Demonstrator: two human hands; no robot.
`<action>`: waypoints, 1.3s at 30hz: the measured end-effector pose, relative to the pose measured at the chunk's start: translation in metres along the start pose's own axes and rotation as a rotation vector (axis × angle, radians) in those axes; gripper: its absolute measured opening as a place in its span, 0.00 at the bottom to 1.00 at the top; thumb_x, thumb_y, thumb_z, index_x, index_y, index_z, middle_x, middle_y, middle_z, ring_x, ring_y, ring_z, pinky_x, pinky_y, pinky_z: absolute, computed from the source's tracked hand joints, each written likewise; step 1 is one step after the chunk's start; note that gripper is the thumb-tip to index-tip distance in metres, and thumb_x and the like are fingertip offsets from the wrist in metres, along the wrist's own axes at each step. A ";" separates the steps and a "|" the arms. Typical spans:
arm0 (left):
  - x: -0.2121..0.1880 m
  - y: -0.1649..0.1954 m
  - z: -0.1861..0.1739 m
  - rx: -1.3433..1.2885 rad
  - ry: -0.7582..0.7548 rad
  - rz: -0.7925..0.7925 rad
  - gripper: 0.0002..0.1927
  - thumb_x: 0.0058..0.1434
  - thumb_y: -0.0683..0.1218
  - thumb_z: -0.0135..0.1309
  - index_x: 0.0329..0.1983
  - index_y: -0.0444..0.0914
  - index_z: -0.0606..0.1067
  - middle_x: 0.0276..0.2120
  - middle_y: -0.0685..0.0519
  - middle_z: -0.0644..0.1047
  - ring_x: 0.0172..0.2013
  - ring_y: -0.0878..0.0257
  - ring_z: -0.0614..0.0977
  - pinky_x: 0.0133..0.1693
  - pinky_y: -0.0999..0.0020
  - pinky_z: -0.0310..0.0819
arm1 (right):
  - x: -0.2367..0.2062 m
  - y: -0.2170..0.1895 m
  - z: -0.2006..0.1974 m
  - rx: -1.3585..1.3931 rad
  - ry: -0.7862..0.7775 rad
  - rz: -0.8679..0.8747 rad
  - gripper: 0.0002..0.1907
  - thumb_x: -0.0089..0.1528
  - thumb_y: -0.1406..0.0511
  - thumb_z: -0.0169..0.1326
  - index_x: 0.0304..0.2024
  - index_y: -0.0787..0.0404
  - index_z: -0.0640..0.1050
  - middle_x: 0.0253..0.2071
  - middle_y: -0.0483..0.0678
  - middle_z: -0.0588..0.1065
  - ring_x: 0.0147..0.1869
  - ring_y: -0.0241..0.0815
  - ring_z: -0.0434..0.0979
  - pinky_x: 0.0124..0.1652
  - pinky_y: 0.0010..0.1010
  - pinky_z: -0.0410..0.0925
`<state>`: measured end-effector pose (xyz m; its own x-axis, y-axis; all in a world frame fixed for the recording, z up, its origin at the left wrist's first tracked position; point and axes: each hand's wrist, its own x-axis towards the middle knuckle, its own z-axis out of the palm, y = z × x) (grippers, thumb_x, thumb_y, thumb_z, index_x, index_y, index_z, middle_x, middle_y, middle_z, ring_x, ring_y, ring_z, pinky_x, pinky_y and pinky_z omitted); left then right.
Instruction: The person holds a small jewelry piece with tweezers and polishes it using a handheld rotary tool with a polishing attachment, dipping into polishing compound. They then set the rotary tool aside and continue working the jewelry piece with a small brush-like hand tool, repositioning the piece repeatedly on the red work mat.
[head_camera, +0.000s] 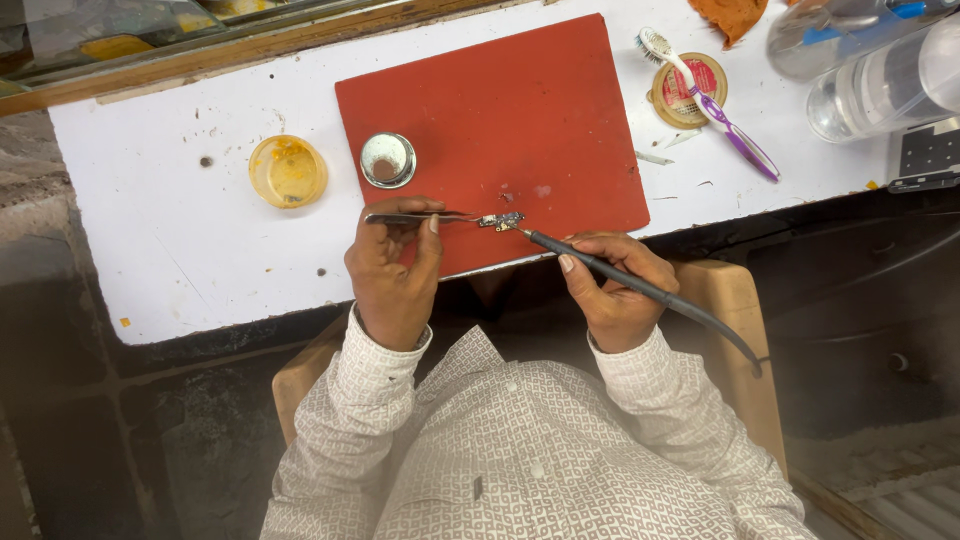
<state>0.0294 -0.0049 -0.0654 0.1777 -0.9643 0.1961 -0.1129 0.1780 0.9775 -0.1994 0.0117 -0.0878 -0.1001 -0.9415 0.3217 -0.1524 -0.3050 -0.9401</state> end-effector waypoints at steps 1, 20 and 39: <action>0.000 -0.001 0.000 -0.028 0.003 -0.002 0.09 0.70 0.32 0.53 0.51 0.31 0.69 0.47 0.46 0.80 0.48 0.63 0.84 0.53 0.69 0.81 | 0.000 -0.001 0.001 -0.011 0.002 -0.017 0.08 0.62 0.75 0.63 0.42 0.71 0.78 0.42 0.57 0.81 0.46 0.43 0.85 0.49 0.29 0.79; 0.001 -0.019 0.005 -0.075 -0.033 -0.072 0.08 0.70 0.32 0.51 0.50 0.31 0.70 0.44 0.45 0.80 0.46 0.63 0.84 0.51 0.69 0.82 | 0.006 -0.013 0.007 -0.131 -0.029 -0.030 0.08 0.60 0.75 0.64 0.40 0.70 0.78 0.40 0.57 0.81 0.43 0.43 0.85 0.45 0.28 0.78; -0.002 -0.026 0.005 -0.110 -0.052 -0.038 0.08 0.71 0.31 0.50 0.50 0.32 0.68 0.46 0.45 0.80 0.48 0.62 0.84 0.53 0.67 0.82 | 0.007 -0.008 0.005 -0.134 -0.026 -0.015 0.08 0.60 0.74 0.65 0.40 0.70 0.79 0.39 0.56 0.82 0.41 0.41 0.85 0.44 0.26 0.78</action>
<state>0.0271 -0.0084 -0.0914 0.1288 -0.9792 0.1569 0.0018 0.1584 0.9874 -0.1942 0.0072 -0.0786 -0.0717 -0.9409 0.3309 -0.2840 -0.2988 -0.9111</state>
